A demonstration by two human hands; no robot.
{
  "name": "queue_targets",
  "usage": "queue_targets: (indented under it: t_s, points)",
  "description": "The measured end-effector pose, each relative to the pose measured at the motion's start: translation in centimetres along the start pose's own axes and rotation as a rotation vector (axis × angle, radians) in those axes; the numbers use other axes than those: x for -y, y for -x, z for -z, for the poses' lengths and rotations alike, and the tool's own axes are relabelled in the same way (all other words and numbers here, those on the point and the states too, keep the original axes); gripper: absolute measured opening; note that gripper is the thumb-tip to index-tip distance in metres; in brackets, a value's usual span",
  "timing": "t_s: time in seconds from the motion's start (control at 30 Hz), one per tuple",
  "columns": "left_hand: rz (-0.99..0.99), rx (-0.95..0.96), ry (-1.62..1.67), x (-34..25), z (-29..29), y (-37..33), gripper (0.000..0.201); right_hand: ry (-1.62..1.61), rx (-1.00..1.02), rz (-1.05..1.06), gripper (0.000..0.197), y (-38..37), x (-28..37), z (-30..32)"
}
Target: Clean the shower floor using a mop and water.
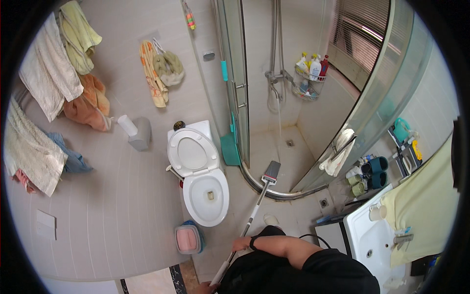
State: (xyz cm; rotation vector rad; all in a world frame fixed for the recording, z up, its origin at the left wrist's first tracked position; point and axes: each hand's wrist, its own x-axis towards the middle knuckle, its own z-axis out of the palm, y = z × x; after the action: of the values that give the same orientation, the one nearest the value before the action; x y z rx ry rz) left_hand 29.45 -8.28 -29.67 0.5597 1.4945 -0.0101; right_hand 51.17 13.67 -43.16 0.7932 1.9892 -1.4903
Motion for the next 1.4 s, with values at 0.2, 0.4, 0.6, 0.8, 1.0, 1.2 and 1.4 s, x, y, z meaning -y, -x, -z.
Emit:
queue_targets:
  t_s: [0.2, 0.4, 0.6, 0.8, 1.0, 1.2, 1.4]
  points:
    - [0.075, -0.031, -0.031, -2.3, -1.5, -1.5, 0.029, -0.208, 0.006, -0.054, 0.032, 0.0, -4.2, 1.4]
    - [-0.151, -0.110, 0.069, -11.7, -4.5, 3.1, 0.032, -0.439, -0.062, -0.029, 0.033, 2.3, -9.9, 5.8]
    - [-0.255, -0.110, 0.172, -20.7, -7.1, 0.8, 0.027, -0.362, -0.123, -0.081, 0.036, 3.2, -15.2, 12.0]
    - [-0.273, -0.136, 0.141, -26.5, -9.0, -4.9, 0.027, -0.244, -0.443, 0.083, 0.041, 5.0, -20.3, 17.0]
    - [0.029, 0.025, 0.034, -27.8, -8.0, -11.1, 0.039, -0.279, -0.454, 0.011, 0.046, 6.2, -23.0, 20.1]
    - [-0.062, 0.006, 0.089, -22.9, -8.3, -13.3, 0.042, -0.220, -0.439, -0.009, 0.048, 3.7, -23.3, 17.8]
    - [-0.084, -0.024, -0.132, -22.7, -7.6, -8.5, 0.040, -0.120, -0.445, -0.087, 0.051, 2.0, -21.0, 13.6]
